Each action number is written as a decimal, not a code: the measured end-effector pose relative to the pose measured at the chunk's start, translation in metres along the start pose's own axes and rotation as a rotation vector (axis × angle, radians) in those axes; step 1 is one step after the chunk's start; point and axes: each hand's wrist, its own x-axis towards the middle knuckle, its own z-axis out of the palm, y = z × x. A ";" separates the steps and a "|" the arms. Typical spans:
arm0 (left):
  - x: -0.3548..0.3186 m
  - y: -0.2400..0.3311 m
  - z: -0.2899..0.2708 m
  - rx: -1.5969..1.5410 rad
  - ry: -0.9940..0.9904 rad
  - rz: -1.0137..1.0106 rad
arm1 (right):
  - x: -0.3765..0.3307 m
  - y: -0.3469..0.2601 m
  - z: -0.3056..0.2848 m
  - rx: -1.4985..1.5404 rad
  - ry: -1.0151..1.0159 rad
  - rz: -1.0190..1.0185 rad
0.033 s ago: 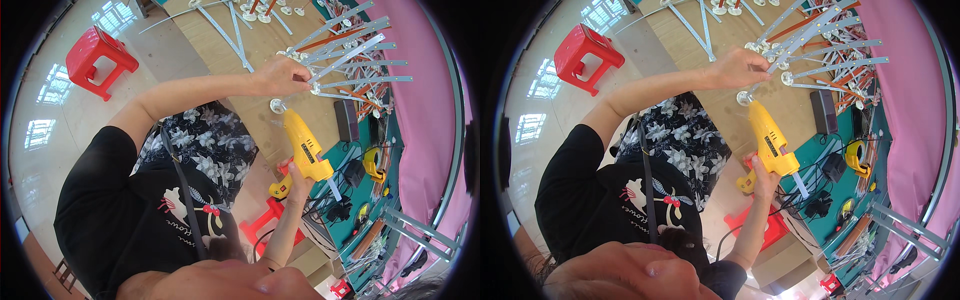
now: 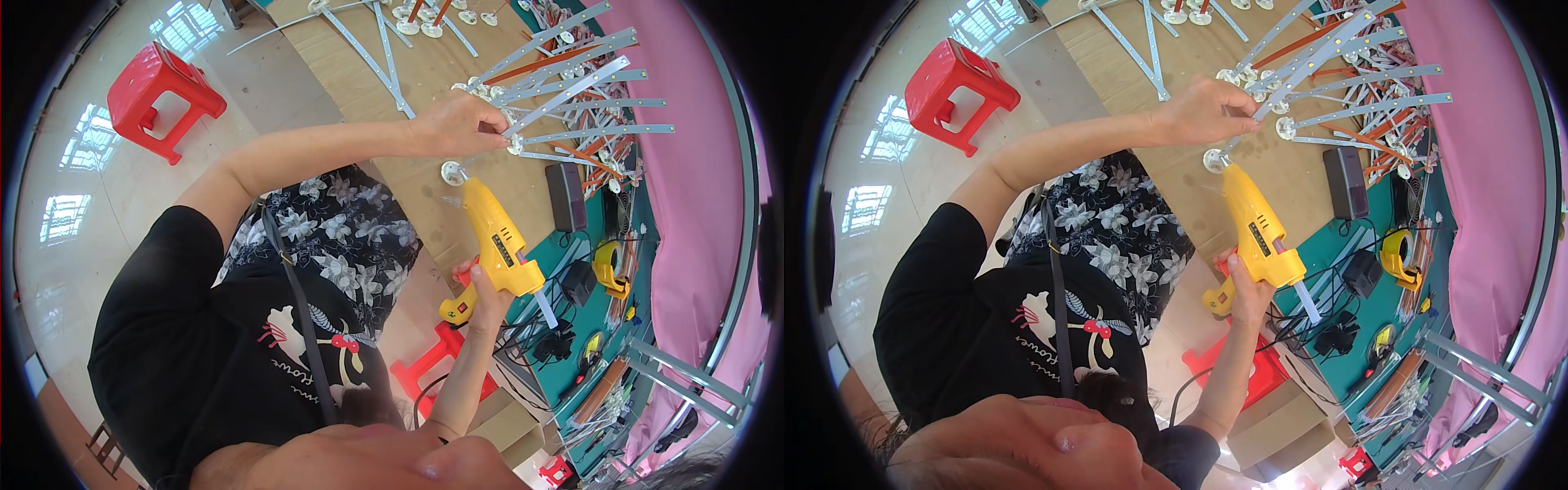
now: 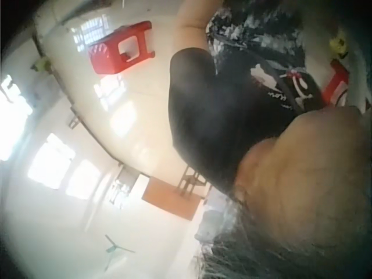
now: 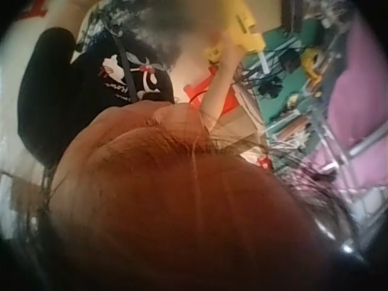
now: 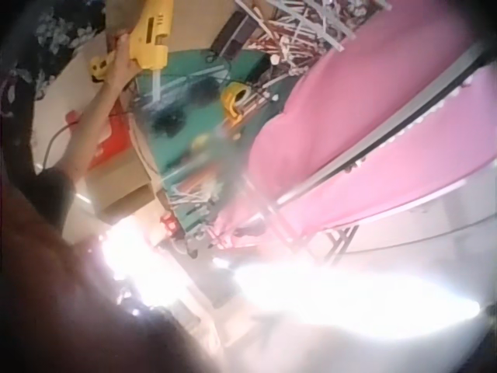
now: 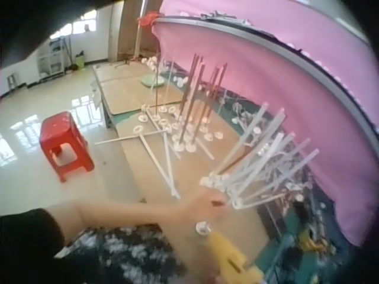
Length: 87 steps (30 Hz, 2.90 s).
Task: Using a hot glue gun to attach wooden sticks to plastic circular bases.
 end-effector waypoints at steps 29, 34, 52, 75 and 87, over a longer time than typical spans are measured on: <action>-0.002 -0.001 -0.004 -0.029 -0.001 -0.019 | 0.002 0.000 0.001 0.013 0.009 -0.020; -0.001 -0.003 -0.003 -0.023 -0.004 0.002 | 0.002 0.000 0.001 0.026 0.014 -0.017; 0.000 -0.003 -0.014 -0.155 -0.245 -0.037 | -0.005 -0.003 -0.007 0.189 0.068 -0.078; -0.001 0.017 -0.017 0.046 -0.340 -0.072 | -0.005 0.006 -0.008 0.060 -0.024 -0.048; -0.005 0.013 -0.016 0.029 -0.290 -0.048 | -0.005 0.002 0.001 -0.065 -0.033 -0.016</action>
